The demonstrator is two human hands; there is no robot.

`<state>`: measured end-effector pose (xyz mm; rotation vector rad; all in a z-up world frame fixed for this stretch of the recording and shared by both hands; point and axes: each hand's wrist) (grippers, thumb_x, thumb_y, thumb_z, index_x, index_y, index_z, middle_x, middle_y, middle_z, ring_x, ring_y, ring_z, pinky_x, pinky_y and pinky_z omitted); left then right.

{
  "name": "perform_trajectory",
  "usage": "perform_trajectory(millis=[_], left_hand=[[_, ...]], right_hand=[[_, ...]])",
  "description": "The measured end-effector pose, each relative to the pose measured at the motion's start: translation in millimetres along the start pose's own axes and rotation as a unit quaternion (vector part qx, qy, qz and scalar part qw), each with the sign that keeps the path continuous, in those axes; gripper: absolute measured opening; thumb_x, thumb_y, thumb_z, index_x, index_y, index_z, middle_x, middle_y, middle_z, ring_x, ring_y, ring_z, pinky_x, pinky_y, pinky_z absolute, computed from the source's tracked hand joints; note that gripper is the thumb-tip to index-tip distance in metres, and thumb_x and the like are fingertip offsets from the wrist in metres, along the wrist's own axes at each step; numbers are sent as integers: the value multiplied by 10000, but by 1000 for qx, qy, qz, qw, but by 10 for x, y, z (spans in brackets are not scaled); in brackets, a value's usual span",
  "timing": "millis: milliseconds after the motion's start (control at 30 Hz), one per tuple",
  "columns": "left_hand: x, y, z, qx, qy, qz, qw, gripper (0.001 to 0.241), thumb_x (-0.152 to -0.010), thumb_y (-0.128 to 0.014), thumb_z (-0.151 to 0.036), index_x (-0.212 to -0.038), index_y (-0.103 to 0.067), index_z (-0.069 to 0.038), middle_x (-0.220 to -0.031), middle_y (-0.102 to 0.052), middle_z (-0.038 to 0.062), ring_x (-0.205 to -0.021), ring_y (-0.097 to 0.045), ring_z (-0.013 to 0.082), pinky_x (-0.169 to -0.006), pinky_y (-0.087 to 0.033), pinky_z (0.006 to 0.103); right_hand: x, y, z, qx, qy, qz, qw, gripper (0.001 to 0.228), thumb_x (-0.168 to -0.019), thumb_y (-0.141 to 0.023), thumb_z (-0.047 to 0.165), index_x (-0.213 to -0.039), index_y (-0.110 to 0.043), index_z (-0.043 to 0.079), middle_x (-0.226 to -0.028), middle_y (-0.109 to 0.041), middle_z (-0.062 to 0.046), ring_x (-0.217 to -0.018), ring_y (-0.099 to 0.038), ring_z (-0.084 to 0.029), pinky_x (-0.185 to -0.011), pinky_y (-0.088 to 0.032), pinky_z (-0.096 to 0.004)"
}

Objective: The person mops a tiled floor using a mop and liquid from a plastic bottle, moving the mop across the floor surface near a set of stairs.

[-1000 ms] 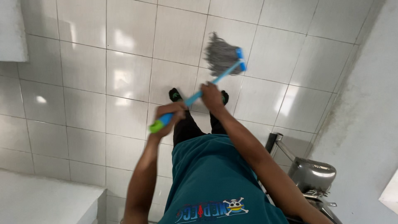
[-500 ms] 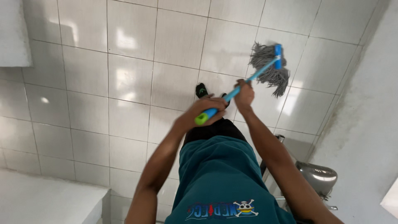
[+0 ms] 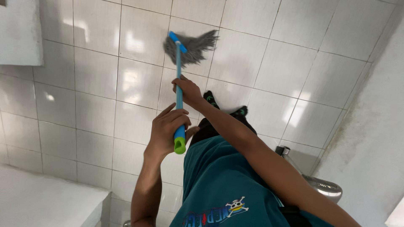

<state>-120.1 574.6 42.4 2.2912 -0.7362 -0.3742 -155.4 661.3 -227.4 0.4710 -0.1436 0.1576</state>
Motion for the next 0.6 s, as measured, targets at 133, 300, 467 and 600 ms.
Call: perform_trajectory(millis=[133,300,467,600], left_hand=[[197,-254,214,9,53,-128,990,67,-840,-674,48,-803,-664,-6,-866,-736,121,-974,-767,288,-979,-605,427],[405,-277,279,132,22,-174,976,189,-851,-563,137,-705,-522,24,-738,-681,145,-752,-740,254,-933,-640,461],[268,-931,-87,188,-43,-163,968,234,-793,-566,134,-641,-460,-9,-652,-641,144,-673,-721,247,-849,-656,461],[98,-1847,-369,254,-79,-126,956,211,-805,-586,114,-662,-499,-13,-657,-635,134,-700,-729,255,-856,-636,465]], right_hand=[[-203,-167,-25,99,113,-41,988,110,-860,-722,131,-954,-668,136,-950,-673,-61,-818,-701,-258,-882,-556,-491],[35,31,-88,181,85,58,978,126,-832,-761,137,-929,-683,119,-867,-638,-107,-858,-675,-279,-877,-582,-426],[713,826,-599,213,57,39,975,166,-799,-777,129,-947,-706,106,-872,-635,-165,-800,-656,-329,-759,-583,-454],[1268,1569,-1444,245,-9,-5,970,166,-827,-752,157,-969,-707,86,-944,-638,-205,-855,-656,-357,-717,-580,-453]])
Point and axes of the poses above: each hand's wrist, its own x-axis away from the middle knuckle, its own y-axis out of the back of the hand, z = x × y
